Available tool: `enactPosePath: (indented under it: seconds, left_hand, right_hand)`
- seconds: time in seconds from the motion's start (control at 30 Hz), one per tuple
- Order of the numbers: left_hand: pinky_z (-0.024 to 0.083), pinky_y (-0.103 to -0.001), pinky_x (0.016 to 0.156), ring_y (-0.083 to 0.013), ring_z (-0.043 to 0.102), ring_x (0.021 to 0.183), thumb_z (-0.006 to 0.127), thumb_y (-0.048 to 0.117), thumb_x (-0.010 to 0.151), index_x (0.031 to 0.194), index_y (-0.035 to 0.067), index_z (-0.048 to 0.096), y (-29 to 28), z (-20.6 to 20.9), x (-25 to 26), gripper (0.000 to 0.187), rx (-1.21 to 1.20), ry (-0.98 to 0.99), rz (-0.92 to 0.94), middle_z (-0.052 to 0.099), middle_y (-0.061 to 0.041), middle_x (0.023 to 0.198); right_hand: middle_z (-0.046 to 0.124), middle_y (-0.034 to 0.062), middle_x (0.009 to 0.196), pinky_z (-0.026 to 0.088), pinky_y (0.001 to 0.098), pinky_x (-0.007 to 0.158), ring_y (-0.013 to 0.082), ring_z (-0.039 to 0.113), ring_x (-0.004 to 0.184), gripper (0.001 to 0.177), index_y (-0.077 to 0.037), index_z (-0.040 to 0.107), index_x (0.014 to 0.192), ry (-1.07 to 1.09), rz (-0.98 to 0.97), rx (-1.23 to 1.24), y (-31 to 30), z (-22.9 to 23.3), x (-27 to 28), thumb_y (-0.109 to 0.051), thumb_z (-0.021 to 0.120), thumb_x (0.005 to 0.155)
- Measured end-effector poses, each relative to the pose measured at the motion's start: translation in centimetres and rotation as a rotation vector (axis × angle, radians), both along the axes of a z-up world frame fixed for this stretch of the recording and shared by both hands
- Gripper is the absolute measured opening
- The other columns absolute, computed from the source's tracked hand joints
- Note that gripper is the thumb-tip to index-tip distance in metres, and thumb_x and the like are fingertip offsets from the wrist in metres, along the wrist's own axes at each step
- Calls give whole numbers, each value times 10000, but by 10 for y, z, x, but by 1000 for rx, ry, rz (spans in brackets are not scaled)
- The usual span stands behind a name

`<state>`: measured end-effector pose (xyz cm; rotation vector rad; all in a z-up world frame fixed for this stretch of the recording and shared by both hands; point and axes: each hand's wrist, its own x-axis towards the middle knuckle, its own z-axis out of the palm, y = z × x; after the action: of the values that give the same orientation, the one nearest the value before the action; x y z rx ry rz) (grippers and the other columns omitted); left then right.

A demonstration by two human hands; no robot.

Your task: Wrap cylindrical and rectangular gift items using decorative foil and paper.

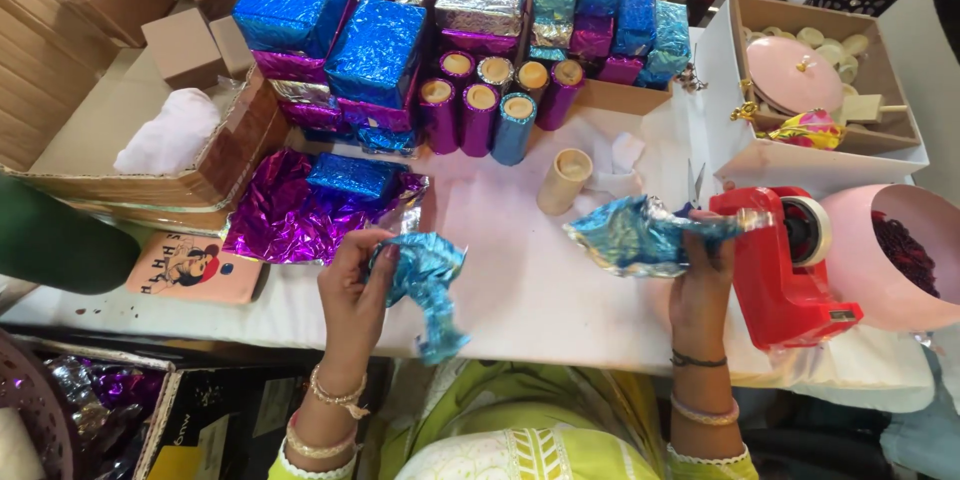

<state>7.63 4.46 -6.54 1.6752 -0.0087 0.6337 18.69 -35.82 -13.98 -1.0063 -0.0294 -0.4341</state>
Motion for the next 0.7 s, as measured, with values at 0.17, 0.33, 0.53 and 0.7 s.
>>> enactPosePath:
  seconds: [0.17, 0.33, 0.53, 0.7]
  left_hand:
    - [417, -197, 641, -23, 499, 741, 649, 70, 1004, 1068, 32, 660, -9, 0, 1, 75, 31, 33, -44, 600, 35, 813]
    - [446, -229, 592, -56, 570, 667, 661, 74, 987, 1086, 68, 667, -16, 14, 0, 99, 175, 42, 52, 654, -14, 769]
    - [535, -277, 744, -142, 674, 872, 592, -92, 899, 1133, 71, 690, 15, 5, -35, 302, 166, -178, 217, 685, -46, 981]
    - [494, -319, 691, -207, 625, 782, 607, -126, 843, 1116, 98, 745, 79, 12, -104, 380, 444, -146, 673, 608, -72, 893]
  right_hand:
    - [626, 55, 1135, 517, 303, 976, 146, 629, 1066, 179, -29, 568, 1270, -126, 257, -11, 5, -11, -6, -58, 606, 1098]
    - [654, 76, 1055, 565, 371, 854, 194, 670, 948, 216, -29, 579, 1194, 70, 372, 90, 13, -19, -20, -155, 569, 1019]
    - [652, 51, 1070, 504, 303, 862, 155, 625, 977, 262, 1, 604, 1240, 163, 586, -291, 12, -48, -10, -86, 540, 1001]
    - [669, 56, 1063, 488, 271, 888, 124, 616, 1002, 185, 43, 638, 1201, 179, 625, -570, -2, -111, 30, -63, 567, 1068]
